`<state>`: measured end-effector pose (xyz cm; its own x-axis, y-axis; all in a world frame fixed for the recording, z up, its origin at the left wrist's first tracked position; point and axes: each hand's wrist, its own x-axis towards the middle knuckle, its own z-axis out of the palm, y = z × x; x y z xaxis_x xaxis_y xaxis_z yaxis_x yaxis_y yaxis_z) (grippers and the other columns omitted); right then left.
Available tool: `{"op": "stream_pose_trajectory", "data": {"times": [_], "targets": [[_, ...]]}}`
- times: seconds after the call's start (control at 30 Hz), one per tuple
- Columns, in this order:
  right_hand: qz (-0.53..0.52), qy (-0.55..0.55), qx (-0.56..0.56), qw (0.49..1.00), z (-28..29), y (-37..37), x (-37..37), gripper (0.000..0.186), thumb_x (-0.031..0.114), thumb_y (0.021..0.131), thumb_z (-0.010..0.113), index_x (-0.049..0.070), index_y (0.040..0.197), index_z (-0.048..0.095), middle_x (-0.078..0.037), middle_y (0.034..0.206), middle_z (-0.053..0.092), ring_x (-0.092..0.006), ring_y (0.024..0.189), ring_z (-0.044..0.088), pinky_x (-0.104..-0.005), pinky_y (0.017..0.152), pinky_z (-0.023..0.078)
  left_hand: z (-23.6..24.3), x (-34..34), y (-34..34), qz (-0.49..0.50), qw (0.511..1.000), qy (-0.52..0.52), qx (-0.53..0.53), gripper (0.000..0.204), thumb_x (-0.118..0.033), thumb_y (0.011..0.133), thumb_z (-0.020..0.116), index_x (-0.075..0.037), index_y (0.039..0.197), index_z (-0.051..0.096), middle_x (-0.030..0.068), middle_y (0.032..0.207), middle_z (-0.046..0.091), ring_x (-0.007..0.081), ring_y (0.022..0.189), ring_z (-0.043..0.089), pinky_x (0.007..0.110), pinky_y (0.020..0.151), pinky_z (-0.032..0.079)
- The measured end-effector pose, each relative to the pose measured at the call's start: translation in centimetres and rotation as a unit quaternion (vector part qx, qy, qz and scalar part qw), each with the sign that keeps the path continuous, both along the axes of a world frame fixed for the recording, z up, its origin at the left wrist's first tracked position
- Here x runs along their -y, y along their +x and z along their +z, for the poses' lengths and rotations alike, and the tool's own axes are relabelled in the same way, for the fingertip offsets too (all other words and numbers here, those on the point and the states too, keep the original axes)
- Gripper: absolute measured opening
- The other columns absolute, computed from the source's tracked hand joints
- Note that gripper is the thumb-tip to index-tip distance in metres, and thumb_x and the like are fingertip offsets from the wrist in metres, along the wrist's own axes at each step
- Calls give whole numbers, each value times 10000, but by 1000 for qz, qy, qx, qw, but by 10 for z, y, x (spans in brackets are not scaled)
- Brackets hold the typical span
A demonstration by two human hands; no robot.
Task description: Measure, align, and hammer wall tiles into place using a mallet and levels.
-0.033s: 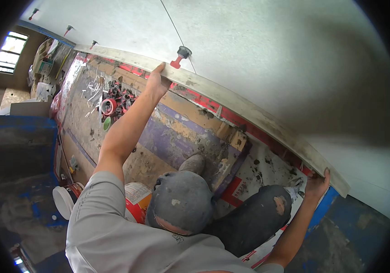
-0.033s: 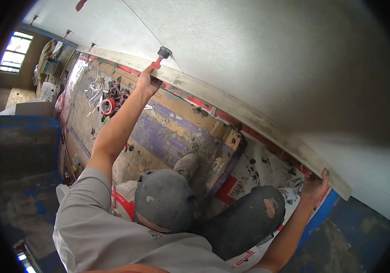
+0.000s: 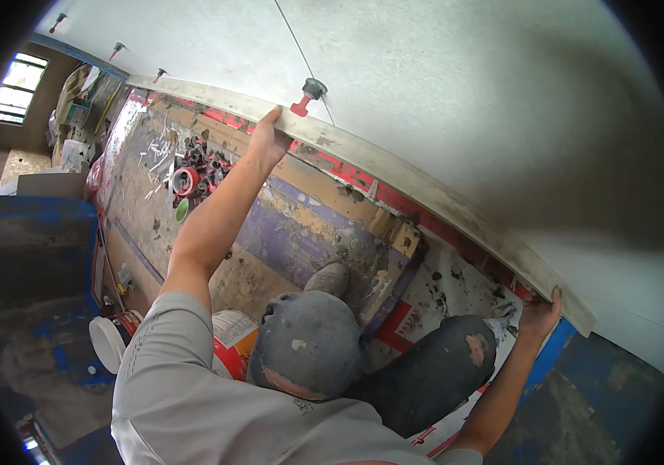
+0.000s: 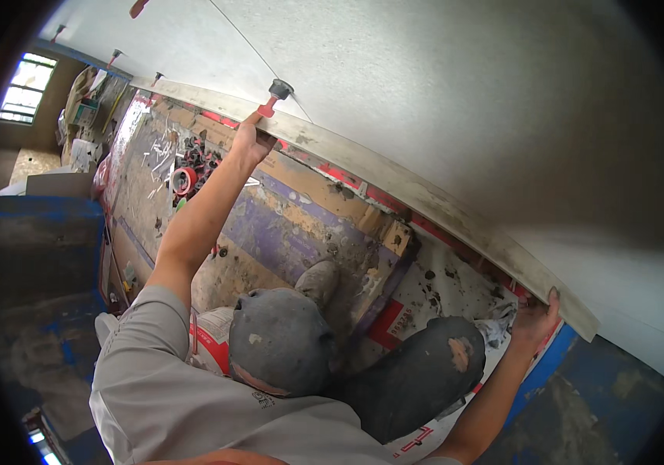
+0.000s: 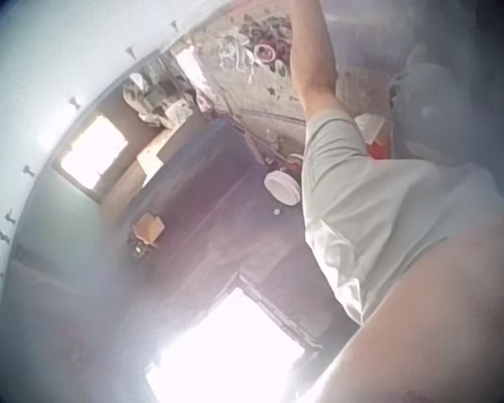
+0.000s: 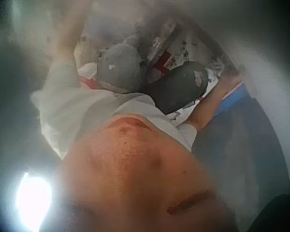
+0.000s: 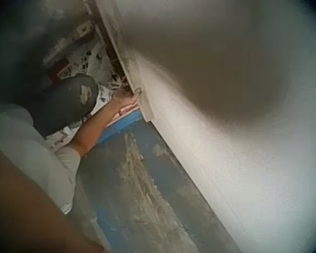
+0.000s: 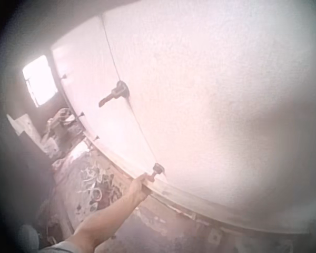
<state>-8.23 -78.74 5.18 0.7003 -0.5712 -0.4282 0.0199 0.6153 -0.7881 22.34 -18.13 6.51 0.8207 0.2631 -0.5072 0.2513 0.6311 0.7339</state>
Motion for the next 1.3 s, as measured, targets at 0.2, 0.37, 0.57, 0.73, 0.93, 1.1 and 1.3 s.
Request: {"op": "stream_pose_trajectory", "data": {"times": [0.2, 0.37, 0.57, 0.73, 0.93, 1.1, 1.3], "targets": [[-15, -27, -11, 999, 3, -12, 7, 348, 331, 948, 706, 94, 1188, 621, -75, 1057, 688, -188, 834, 634, -321, 714, 493, 2, 3, -8, 1, 1000, 14, 0, 348, -243, 1055, 569, 5, 1299, 556, 144, 1284, 635, 298, 1192, 611, 462, 1097, 464], [-45, -35, -5, 998, 11, -28, 32, 430, 356, 936, 721, 88, 1250, 600, -91, 1090, 664, -186, 835, 617, -321, 751, 496, 32, 33, -32, -29, 999, 16, 2, 341, -288, 1043, 588, -76, 1310, 589, 106, 1271, 645, 258, 1178, 614, 443, 1053, 473], [-57, -55, -5, 997, 10, -25, 52, 415, 384, 935, 722, 80, 1198, 623, -79, 1013, 676, -183, 823, 614, -333, 786, 493, 33, 33, -34, -57, 996, 62, -4, 315, -279, 1039, 571, -117, 1306, 612, 92, 1249, 645, 246, 1152, 618, 448, 1014, 487], [-16, -43, 8, 999, 2, -28, 59, 378, 389, 956, 697, 73, 1151, 627, -67, 983, 684, -173, 818, 612, -351, 822, 493, 30, 26, -31, -56, 997, 58, 13, 303, -270, 1039, 570, -108, 1289, 627, 93, 1209, 664, 241, 1088, 646, 426, 955, 525], [-29, -43, 17, 999, -4, -30, 51, 409, 383, 970, 678, 57, 1211, 628, -87, 1061, 695, -187, 885, 628, -382, 882, 514, 17, 21, -29, -57, 998, 22, 16, 321, -299, 1027, 615, -104, 1281, 635, 69, 1177, 669, 207, 1026, 663, 386, 894, 550], [-56, -77, 10, 995, -4, -56, 68, 520, 404, 983, 618, 44, 1356, 591, -138, 1364, 634, -320, 1268, 602, -507, 1042, 507, -17, 28, -21, -148, 983, 82, 73, 575, -429, 998, 655, -106, 1457, 536, 91, 1412, 585, 236, 1232, 581, 417, 1003, 477], [-79, -25, -48, 995, -35, -42, 51, 514, 437, 893, 755, 116, 1269, 615, -61, 1033, 644, -215, 914, 590, -408, 840, 482, -50, -21, -40, -126, 989, -76, 29, 416, -218, 1014, 655, 27, 1344, 593, 183, 1416, 609, 325, 1312, 580, 502, 1118, 484]]}}
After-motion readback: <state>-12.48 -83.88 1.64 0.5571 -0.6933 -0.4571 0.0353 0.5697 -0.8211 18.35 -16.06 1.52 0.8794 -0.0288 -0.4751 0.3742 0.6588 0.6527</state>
